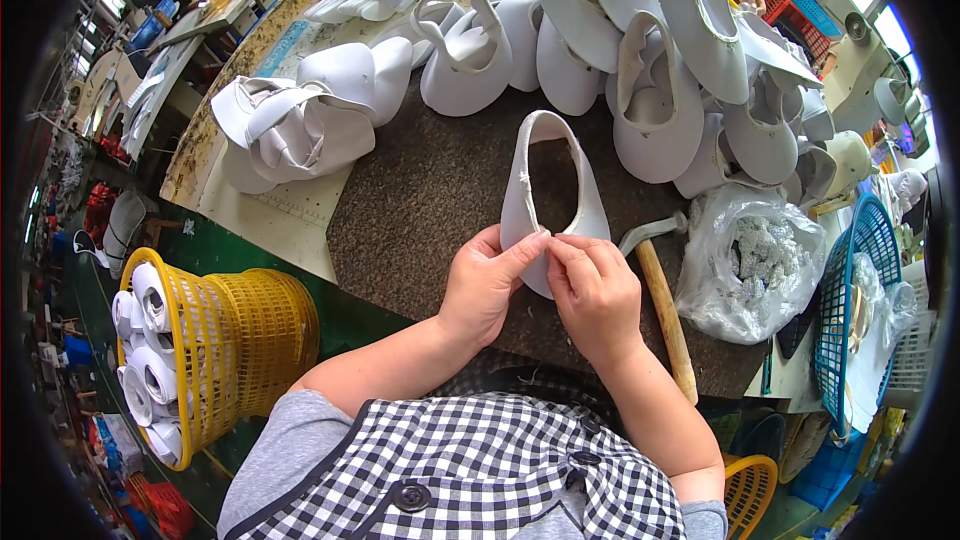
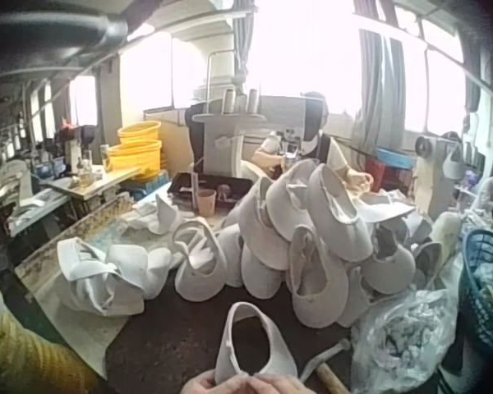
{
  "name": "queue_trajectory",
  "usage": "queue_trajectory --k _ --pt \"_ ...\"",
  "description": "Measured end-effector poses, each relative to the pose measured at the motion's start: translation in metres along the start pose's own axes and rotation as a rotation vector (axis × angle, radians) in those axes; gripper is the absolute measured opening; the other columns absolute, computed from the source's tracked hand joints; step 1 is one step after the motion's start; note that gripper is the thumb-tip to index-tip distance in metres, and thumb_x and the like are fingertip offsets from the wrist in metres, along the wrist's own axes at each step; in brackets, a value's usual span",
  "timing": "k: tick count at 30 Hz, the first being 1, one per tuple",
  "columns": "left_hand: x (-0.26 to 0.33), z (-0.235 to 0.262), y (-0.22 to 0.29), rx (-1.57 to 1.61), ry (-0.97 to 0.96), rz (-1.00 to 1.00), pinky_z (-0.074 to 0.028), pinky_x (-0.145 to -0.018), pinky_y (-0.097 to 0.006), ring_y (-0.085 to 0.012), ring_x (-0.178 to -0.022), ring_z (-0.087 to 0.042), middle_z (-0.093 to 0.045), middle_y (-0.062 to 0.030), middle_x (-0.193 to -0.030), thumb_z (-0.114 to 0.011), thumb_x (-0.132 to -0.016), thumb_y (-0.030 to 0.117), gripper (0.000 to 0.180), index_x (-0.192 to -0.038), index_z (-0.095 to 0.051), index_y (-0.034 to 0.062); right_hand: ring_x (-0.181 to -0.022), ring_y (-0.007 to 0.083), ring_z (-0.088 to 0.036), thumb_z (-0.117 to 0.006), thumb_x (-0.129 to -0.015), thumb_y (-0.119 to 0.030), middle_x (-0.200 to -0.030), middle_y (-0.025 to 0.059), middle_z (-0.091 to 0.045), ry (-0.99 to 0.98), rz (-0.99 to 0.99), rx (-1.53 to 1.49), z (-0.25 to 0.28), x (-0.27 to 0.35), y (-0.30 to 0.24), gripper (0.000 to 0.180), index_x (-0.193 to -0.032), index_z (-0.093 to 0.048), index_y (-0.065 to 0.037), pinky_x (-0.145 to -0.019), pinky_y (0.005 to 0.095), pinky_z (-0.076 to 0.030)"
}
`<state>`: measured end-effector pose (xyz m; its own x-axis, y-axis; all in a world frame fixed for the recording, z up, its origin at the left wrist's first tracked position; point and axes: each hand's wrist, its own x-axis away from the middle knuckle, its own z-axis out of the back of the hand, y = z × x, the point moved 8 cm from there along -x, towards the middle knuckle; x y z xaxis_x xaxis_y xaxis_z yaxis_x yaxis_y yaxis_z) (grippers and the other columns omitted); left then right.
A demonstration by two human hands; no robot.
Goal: The person assembles white leather shoe uppers by hammering leather components together.
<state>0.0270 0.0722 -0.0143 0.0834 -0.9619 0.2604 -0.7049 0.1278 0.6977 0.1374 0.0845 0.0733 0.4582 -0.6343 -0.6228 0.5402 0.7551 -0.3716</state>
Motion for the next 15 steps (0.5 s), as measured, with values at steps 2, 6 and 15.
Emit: queue_trajectory --k 2,6,15 --pt "-0.001 0.001 -0.003 -0.002 0.024 0.018 -0.051 -0.083 -0.026 -0.0117 -0.091 -0.063 -0.066 -0.0059 -0.099 -0.064 -0.093 0.012 0.016 -0.105 -0.061 0.0021 -0.079 0.0261 -0.065 -0.072 -0.074 -0.003 -0.088 0.0099 -0.066 0.022 0.000 0.005 -0.001 0.001 0.001 0.019 -0.092 -0.065 -0.003 -0.068 0.0337 -0.055" --pt "0.002 0.004 -0.006 0.028 0.041 -0.018 -0.051 -0.082 -0.026 -0.0114 -0.089 -0.063 -0.066 -0.0049 -0.097 -0.064 -0.093 0.014 0.015 -0.103 -0.061 0.0029 -0.078 0.0241 -0.066 -0.072 -0.074 0.000 -0.086 0.0101 -0.067 0.119 -0.212 -0.230 -0.001 0.009 0.017 0.015 -0.088 -0.067 -0.003 -0.070 0.0318 -0.054" --pt "-0.001 0.006 -0.003 0.029 0.018 0.025 -0.049 -0.087 -0.031 -0.0130 -0.093 -0.062 -0.066 -0.0055 -0.101 -0.061 -0.095 0.016 0.017 -0.107 -0.060 0.0039 -0.081 0.0211 -0.066 -0.072 -0.080 -0.002 -0.090 0.0100 -0.069 0.138 -0.460 -0.474 0.000 0.019 0.031 0.010 -0.090 -0.069 -0.002 -0.073 0.0300 -0.053"
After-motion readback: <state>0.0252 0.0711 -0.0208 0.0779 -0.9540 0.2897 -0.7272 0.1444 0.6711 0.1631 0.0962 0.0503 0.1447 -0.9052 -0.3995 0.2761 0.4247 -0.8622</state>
